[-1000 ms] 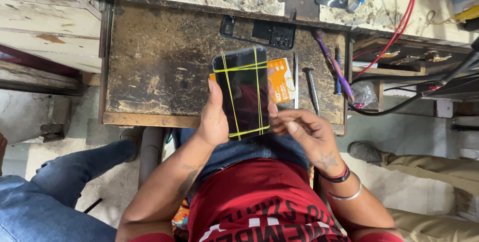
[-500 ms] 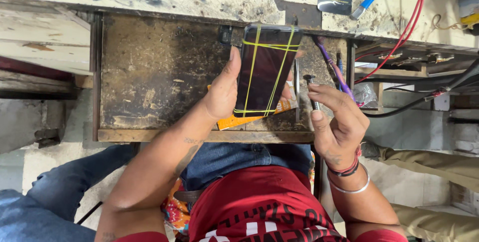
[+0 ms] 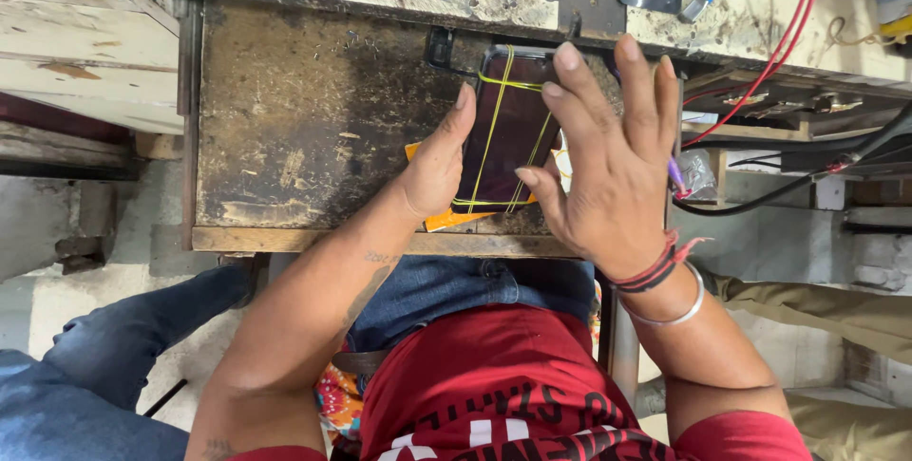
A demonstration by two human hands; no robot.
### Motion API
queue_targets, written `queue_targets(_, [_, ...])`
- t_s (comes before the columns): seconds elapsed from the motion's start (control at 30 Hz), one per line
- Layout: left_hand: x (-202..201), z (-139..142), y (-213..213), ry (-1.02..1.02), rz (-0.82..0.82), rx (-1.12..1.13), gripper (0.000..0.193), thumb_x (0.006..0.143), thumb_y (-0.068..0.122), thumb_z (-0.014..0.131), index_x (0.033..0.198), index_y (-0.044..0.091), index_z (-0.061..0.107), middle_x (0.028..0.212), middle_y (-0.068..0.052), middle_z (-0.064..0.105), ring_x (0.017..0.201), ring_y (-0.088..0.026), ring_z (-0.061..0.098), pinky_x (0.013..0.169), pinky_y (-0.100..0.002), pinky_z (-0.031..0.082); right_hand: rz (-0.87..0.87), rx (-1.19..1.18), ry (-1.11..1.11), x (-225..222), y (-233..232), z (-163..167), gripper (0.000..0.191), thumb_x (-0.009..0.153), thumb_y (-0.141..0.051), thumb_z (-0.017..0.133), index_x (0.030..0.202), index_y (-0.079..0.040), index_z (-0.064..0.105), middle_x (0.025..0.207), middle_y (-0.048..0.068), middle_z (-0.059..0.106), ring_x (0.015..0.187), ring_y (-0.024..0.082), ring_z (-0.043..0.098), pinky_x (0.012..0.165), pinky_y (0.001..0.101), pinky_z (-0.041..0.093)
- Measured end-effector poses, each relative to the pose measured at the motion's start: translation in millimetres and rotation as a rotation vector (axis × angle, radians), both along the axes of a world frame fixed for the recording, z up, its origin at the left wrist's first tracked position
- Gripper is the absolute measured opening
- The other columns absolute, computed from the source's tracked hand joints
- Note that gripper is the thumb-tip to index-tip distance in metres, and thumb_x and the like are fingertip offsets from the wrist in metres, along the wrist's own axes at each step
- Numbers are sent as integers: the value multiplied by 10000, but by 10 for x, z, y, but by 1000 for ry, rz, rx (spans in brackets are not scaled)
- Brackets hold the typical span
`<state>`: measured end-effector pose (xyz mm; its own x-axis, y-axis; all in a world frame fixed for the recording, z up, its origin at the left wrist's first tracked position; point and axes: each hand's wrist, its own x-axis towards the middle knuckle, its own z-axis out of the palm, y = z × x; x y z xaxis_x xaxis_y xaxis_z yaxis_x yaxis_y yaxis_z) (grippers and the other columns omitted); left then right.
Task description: The person applies adhesive from a yellow tube onto a phone screen, aligns the screen onto the phone body, and presses it in place. They then wrap rubber bands around the phone, power the screen on, and finally handle the phone frame and back cover on the workbench.
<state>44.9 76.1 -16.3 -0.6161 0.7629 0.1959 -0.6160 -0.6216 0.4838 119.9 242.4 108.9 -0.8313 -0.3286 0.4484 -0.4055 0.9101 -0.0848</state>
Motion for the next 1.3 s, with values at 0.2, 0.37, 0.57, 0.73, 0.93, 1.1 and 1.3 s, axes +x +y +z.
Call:
queue_targets(0.2, [-18, 17, 4, 3, 34, 36, 697, 1149, 549, 259, 1628, 55, 372, 1552, -147, 537, 1384, -266, 588, 1197, -453, 489, -36, 43, -7, 127, -150, -78, 536, 1016, -395, 684, 1369, -1, 599, 1554, 136, 545, 1519, 460, 292, 1231, 694, 137])
queue_targets(0.37, [-46, 34, 13, 78, 22, 56, 741, 1136, 582, 275, 1642, 47, 362, 1578, -138, 491, 1429, -236, 529, 1232, -405, 440, 17, -72, 33, 303, -152, -208, 299, 1011, -271, 663, 1200, -43, 703, 1368, 82, 683, 1459, 375, 428, 1254, 638, 217])
queue_targets(0.57, [-61, 52, 31, 84, 17, 112, 756, 1130, 607, 297, 1620, 37, 380, 1567, -146, 503, 1322, -239, 599, 1135, -427, 507, 59, -188, 66, 397, -107, -330, 201, 987, -202, 656, 1068, -37, 739, 1232, 96, 734, 1359, 369, 551, 1221, 598, 337])
queue_targets(0.73, [-37, 71, 6, 99, 61, 61, 746, 1149, 612, 299, 1575, 10, 412, 1547, -168, 529, 1214, -235, 651, 1069, -405, 540, 71, -218, 46, 423, -91, -357, 186, 981, -189, 672, 1071, -36, 731, 1247, 113, 725, 1345, 374, 566, 1213, 589, 360])
queue_targets(0.93, [-35, 135, -4, 69, 85, 71, 753, 1140, 613, 289, 1557, -1, 414, 1523, -178, 536, 1188, -240, 674, 1068, -404, 547, 113, -192, 41, 422, -131, -410, 206, 964, -211, 721, 1089, -48, 724, 1293, 100, 707, 1387, 382, 509, 1217, 597, 332])
queue_targets(1.1, [-49, 166, -21, 89, 119, 60, 771, 1133, 617, 296, 1565, -10, 419, 1529, -174, 542, 1199, -222, 665, 1067, -387, 548, 133, -159, -31, 450, -204, -478, 255, 963, -234, 732, 1147, -58, 711, 1383, 83, 664, 1455, 407, 422, 1240, 630, 247])
queue_targets(1.3, [-64, 153, -4, 130, 186, 11, 766, 1140, 619, 300, 1529, -21, 458, 1513, -175, 561, 1210, -220, 664, 1078, -391, 554, 136, -110, -53, 442, -274, -541, 307, 975, -297, 755, 1190, -81, 718, 1456, 42, 622, 1505, 400, 324, 1252, 668, 162])
